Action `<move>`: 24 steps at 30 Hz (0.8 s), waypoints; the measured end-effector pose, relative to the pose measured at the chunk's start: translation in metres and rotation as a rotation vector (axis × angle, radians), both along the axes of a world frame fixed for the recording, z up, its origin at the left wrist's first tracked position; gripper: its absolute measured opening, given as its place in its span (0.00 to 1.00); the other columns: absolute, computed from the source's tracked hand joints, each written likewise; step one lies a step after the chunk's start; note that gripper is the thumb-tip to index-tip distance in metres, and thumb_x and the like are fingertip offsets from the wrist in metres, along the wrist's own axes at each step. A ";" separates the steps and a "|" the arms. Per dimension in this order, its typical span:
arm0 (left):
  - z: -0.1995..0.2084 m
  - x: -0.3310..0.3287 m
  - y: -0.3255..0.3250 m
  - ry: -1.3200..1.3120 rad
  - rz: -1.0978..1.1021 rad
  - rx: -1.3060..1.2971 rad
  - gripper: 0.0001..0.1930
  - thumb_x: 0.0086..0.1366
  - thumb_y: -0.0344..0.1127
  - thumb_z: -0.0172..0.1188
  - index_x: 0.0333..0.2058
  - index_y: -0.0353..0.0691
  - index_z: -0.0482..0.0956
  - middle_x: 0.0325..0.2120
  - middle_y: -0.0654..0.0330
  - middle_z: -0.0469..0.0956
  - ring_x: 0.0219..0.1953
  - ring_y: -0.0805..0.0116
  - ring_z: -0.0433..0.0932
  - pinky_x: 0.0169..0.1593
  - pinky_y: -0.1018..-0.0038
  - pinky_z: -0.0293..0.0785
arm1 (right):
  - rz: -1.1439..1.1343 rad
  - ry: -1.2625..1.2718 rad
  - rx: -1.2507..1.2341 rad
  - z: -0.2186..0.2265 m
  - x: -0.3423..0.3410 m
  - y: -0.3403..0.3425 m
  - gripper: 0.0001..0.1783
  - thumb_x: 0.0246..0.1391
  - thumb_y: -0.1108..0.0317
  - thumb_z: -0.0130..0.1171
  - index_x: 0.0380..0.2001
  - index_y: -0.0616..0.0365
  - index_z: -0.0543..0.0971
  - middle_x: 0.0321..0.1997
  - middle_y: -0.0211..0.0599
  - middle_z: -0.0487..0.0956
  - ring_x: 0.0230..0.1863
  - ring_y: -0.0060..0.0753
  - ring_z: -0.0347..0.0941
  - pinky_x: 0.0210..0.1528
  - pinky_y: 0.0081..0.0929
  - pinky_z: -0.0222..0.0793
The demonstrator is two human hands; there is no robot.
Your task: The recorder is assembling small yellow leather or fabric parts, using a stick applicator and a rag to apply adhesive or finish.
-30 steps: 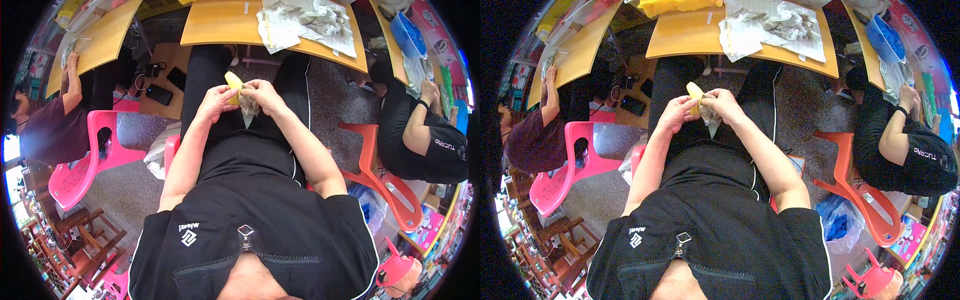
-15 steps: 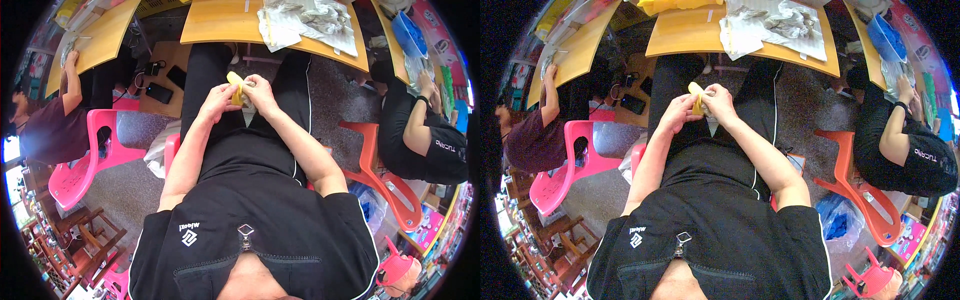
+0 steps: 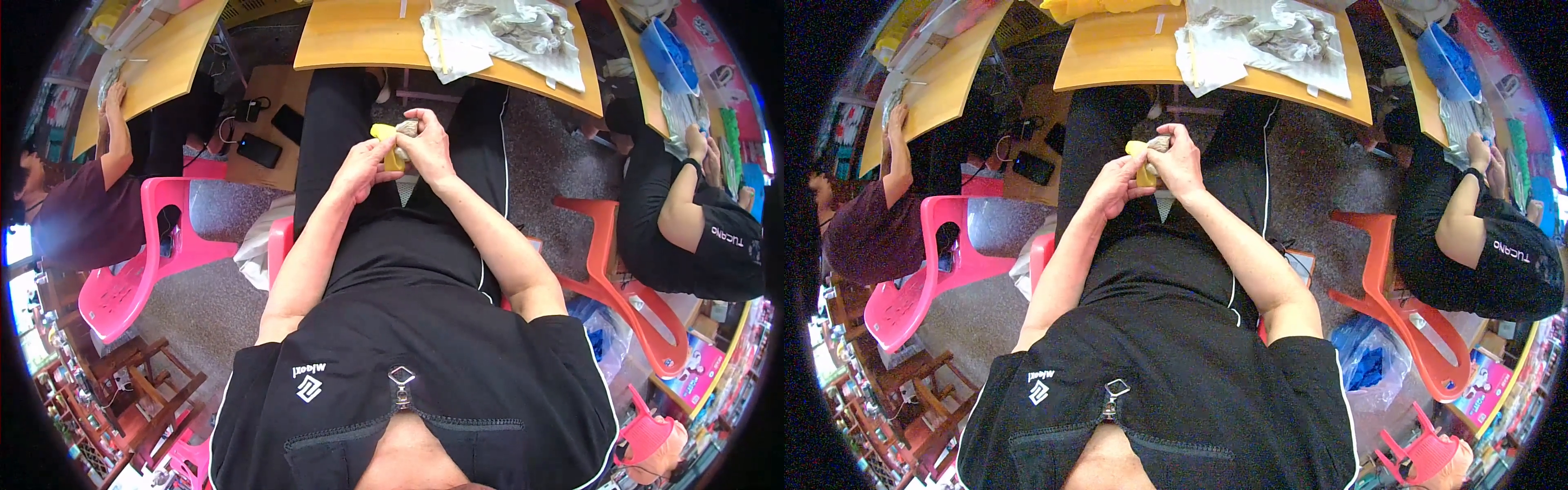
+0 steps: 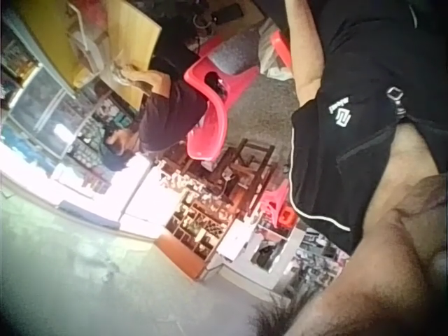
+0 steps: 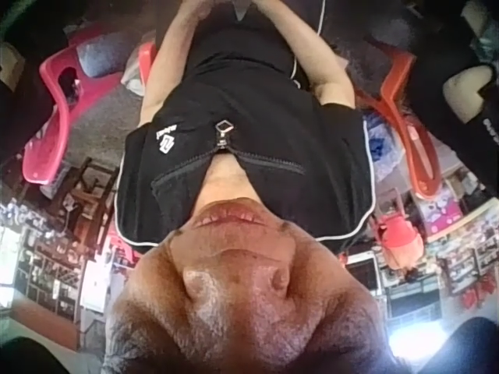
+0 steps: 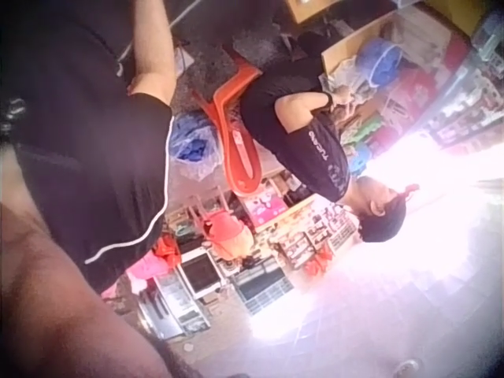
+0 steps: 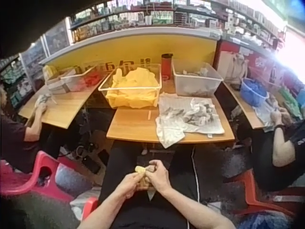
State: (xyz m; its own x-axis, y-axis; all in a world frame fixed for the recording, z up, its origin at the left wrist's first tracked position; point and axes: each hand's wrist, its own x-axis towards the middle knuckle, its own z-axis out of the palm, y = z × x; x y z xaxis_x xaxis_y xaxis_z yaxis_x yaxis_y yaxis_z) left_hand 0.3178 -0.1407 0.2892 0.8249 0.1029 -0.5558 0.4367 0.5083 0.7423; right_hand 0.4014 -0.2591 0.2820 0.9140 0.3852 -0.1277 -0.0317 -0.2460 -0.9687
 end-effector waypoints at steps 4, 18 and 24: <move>-0.001 0.001 0.000 0.000 0.098 -0.026 0.18 0.67 0.45 0.48 0.44 0.34 0.71 0.36 0.57 0.77 0.33 0.69 0.79 0.34 0.75 0.80 | 0.059 0.048 -0.032 0.003 0.003 -0.003 0.22 0.43 0.66 0.63 0.43 0.63 0.73 0.36 0.41 0.79 0.38 0.27 0.76 0.42 0.23 0.71; -0.003 -0.002 -0.001 -0.055 0.040 0.053 0.18 0.68 0.47 0.45 0.46 0.39 0.71 0.37 0.61 0.77 0.35 0.73 0.79 0.35 0.77 0.79 | 0.331 0.124 -0.106 0.010 0.011 -0.012 0.16 0.50 0.61 0.59 0.39 0.61 0.79 0.38 0.37 0.77 0.38 0.26 0.73 0.40 0.23 0.69; -0.010 -0.003 0.008 -0.044 0.015 -0.112 0.17 0.67 0.46 0.49 0.43 0.38 0.73 0.34 0.60 0.78 0.31 0.73 0.79 0.30 0.80 0.79 | 0.269 -0.093 -0.166 0.033 0.006 -0.014 0.15 0.49 0.64 0.60 0.38 0.61 0.76 0.32 0.34 0.79 0.36 0.21 0.75 0.40 0.20 0.70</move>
State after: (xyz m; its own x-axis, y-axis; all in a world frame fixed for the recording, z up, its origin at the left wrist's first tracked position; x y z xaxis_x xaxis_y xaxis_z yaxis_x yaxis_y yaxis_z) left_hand 0.3146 -0.1330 0.2789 0.8474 0.0547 -0.5281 0.3969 0.5956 0.6984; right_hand 0.4070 -0.2731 0.3154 0.7927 0.5956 -0.1300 0.1426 -0.3884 -0.9104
